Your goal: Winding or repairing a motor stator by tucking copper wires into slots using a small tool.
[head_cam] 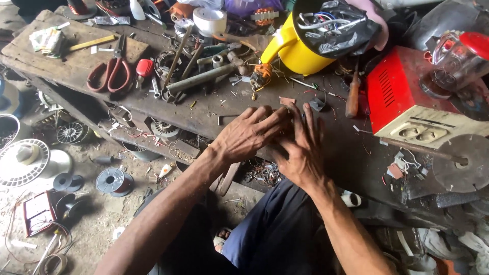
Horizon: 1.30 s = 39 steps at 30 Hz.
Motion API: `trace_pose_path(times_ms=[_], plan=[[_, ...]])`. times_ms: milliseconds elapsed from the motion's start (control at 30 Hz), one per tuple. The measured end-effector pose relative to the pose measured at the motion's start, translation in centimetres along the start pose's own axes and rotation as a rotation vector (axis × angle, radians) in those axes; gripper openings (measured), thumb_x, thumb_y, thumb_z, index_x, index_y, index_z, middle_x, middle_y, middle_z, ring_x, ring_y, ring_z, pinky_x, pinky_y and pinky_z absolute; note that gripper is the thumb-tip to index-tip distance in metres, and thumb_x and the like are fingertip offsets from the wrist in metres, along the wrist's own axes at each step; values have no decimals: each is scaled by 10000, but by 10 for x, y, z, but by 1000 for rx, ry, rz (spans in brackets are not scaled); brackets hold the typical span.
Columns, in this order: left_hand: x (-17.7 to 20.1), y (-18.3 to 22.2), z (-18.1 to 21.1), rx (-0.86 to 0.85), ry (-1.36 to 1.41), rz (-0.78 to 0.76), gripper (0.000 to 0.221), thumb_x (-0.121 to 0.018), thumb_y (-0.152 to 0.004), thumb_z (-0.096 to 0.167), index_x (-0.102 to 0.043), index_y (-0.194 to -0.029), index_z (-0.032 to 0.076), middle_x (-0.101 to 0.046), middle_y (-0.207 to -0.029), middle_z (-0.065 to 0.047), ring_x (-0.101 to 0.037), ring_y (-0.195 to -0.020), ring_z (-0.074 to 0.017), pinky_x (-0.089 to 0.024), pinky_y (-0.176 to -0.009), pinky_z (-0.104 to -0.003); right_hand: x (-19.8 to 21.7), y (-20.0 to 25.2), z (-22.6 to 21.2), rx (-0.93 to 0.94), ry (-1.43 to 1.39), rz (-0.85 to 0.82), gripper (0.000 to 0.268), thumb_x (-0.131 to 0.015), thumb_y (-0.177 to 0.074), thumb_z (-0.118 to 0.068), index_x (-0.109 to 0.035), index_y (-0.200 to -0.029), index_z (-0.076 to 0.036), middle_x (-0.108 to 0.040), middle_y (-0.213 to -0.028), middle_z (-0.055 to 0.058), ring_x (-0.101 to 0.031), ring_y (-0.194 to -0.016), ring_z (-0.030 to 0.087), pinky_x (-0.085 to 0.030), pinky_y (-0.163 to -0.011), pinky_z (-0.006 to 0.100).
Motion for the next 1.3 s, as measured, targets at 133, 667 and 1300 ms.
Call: trace_pose_path(times_ms=[133, 667, 1300], plan=[[-21, 5, -7, 5, 48, 32, 479, -509, -1048, 296, -448, -1492, 128, -537, -1358, -128, -548, -1148, -289, -477, -926, -358, 0, -3, 1, 55, 65, 17, 305, -814, -829, -374, -765, -1046, -165, -480, -1561, 157, -336, -1514, 450, -324, -1098, 731], [-17, 9, -18, 122, 213, 209, 211, -717, -898, 373, -700, -906, 163, -536, -1407, -136, -527, -1209, -326, -420, -883, -404, -10, -22, 30, 148, -177, -58, 306, -905, -737, -437, -768, -809, -173, -571, -1511, 108, -441, -1463, 361, -350, -1121, 504], [-20, 2, -18, 176, 217, 193, 192, -801, -815, 286, -678, -771, 144, -610, -1293, -91, -565, -1089, -294, -419, -812, -390, -16, -28, 19, -31, 57, -385, 174, -731, -863, -278, -777, -896, -114, -538, -1539, 132, -352, -1530, 357, -263, -1086, 813]])
Point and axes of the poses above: each hand's wrist, its own y-axis away from the middle knuckle, its own x-axis out of the back of the hand, z = x × y, the point moved 8 cm from there along -y, towards the middle knuckle
